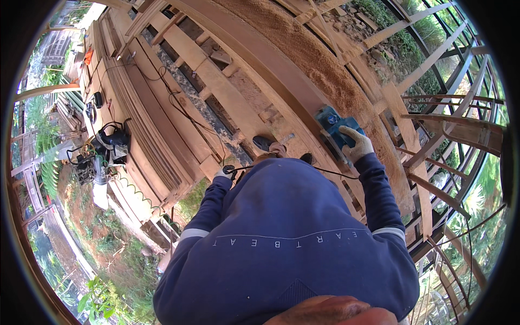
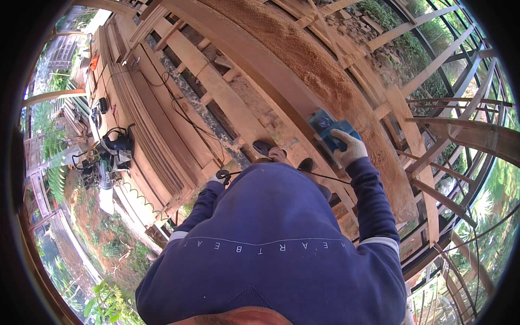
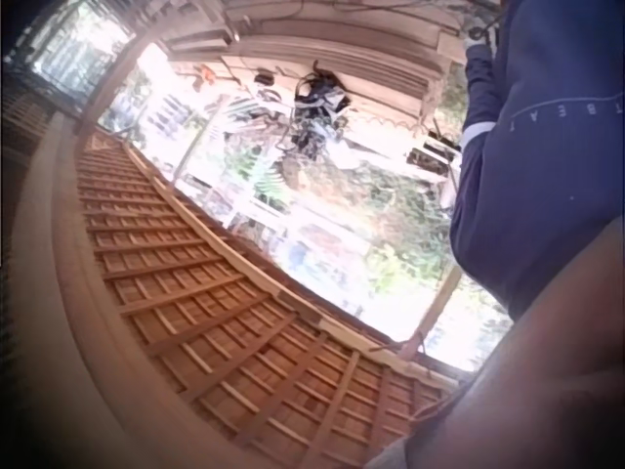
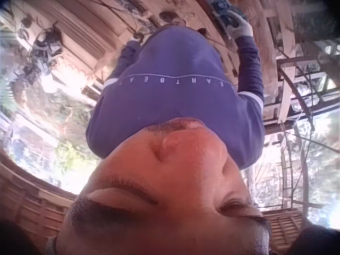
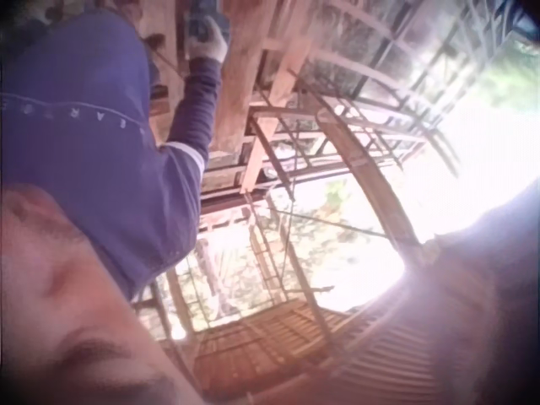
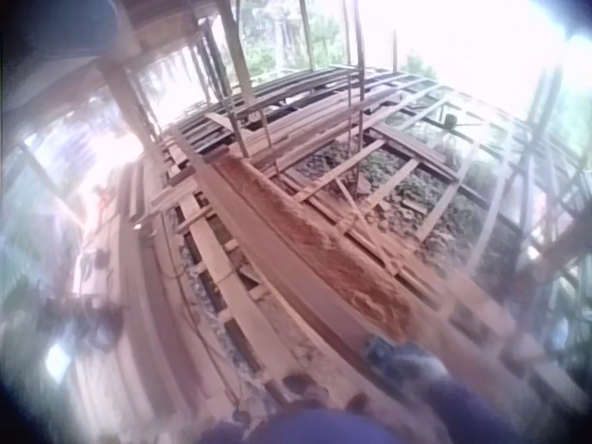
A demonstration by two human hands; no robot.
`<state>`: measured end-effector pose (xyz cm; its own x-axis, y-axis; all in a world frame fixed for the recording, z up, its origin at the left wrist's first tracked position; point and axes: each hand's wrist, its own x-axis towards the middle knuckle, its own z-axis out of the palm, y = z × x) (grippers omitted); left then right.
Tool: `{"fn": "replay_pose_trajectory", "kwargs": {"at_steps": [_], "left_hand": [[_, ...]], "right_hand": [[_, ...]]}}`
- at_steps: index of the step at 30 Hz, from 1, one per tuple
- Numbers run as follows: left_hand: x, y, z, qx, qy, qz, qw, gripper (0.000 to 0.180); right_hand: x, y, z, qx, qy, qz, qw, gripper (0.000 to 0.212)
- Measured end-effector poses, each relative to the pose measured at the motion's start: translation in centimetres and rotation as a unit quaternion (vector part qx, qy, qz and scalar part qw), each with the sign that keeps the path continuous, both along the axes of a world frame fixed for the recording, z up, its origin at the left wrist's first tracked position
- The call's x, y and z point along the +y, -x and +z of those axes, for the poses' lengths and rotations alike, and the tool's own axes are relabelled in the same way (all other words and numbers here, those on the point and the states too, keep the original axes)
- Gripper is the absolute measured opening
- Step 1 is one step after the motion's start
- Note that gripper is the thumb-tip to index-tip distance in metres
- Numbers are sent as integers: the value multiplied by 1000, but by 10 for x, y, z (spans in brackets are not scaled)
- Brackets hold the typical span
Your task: The person sands the surface of a long wooden plank using a power sander, moves the plank across the structural floor framing, and uses a black marker to mark a point on the wood's surface.
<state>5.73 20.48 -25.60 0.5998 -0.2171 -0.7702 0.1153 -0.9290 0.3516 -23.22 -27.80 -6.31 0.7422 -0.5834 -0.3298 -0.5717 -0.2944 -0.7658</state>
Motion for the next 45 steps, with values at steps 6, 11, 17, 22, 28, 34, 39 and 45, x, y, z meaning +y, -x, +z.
{"fn": "replay_pose_trajectory", "kwargs": {"at_steps": [6,11,17,22,28,34,39,45], "left_hand": [[-41,-8,67,-28,-48,-98,994,30],[-16,-37,28,-182,44,-44,981,39],[-12,-75,20,-220,151,43,963,33],[-24,-88,49,-224,227,86,944,24],[-19,-96,87,-241,231,82,939,24],[3,-102,84,-297,164,83,937,25],[2,-110,95,-269,166,93,944,26],[2,-145,76,-262,206,99,938,24]], "right_hand": [[-3,-32,-1,-4,-4,3,1000,53],[-6,-69,-5,-2,6,9,1000,53],[-10,-109,-4,10,14,6,1000,58],[-16,-141,-6,-11,12,11,1000,55],[-21,-178,-6,-29,10,20,999,54],[-26,-212,-8,-41,73,51,995,53],[-32,-243,-17,-50,70,55,995,54],[-31,-288,-3,-44,61,52,996,53]]}}
